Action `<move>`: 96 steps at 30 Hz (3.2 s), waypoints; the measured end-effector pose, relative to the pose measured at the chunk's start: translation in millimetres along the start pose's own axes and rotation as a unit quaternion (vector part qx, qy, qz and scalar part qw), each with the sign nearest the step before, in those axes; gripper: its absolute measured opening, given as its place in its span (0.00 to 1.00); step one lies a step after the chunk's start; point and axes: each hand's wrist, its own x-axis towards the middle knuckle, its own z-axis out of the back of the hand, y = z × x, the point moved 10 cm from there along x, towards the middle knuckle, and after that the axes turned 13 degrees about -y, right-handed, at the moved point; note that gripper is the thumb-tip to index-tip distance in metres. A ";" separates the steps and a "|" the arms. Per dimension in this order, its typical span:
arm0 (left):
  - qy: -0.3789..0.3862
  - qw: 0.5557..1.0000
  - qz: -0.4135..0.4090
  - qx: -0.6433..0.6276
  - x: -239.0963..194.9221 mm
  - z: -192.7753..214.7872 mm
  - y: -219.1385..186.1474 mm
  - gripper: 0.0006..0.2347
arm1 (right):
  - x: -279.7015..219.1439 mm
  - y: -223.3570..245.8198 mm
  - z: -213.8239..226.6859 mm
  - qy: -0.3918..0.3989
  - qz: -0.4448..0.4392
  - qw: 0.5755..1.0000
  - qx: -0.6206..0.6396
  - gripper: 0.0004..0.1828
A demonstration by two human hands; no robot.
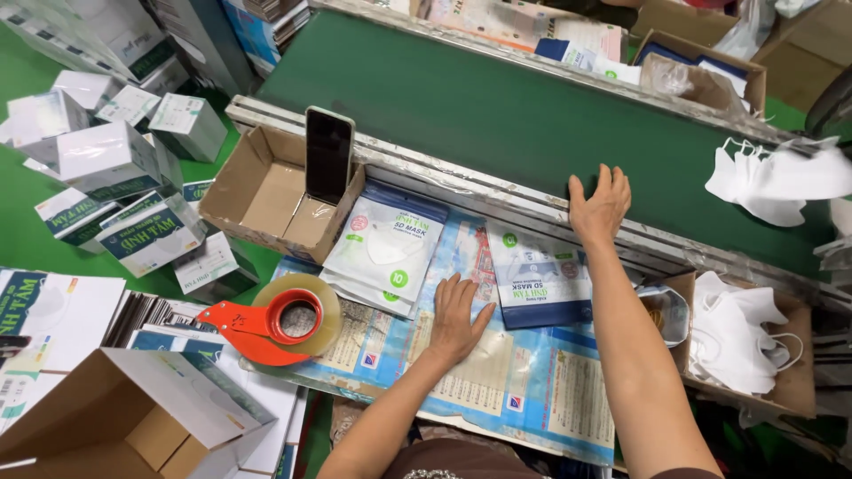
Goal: Packaging face masks into plastic bags and boxes at a workstation.
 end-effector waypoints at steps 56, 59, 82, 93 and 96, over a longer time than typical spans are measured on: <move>0.046 0.994 0.062 -0.074 -1.8 -20.3 26.0 0.14 | -1.1 10.3 16.8 -0.050 0.028 0.998 0.003 0.33; 0.053 0.994 0.068 -0.070 4.2 -19.5 22.8 0.13 | 1.7 9.6 15.8 -0.039 0.026 0.999 0.010 0.34; 0.054 0.995 0.063 -0.049 10.5 -17.5 18.7 0.12 | 74.2 -9.0 -33.8 0.164 -0.001 0.961 -0.223 0.65; 0.062 0.995 0.061 -0.044 10.9 -17.7 18.6 0.13 | 84.4 -166.5 -32.4 0.128 0.001 0.973 -0.192 0.30; 0.050 0.991 0.109 -0.064 11.1 -17.7 27.0 0.20 | 60.0 -67.7 47.4 0.130 0.025 0.990 0.039 0.26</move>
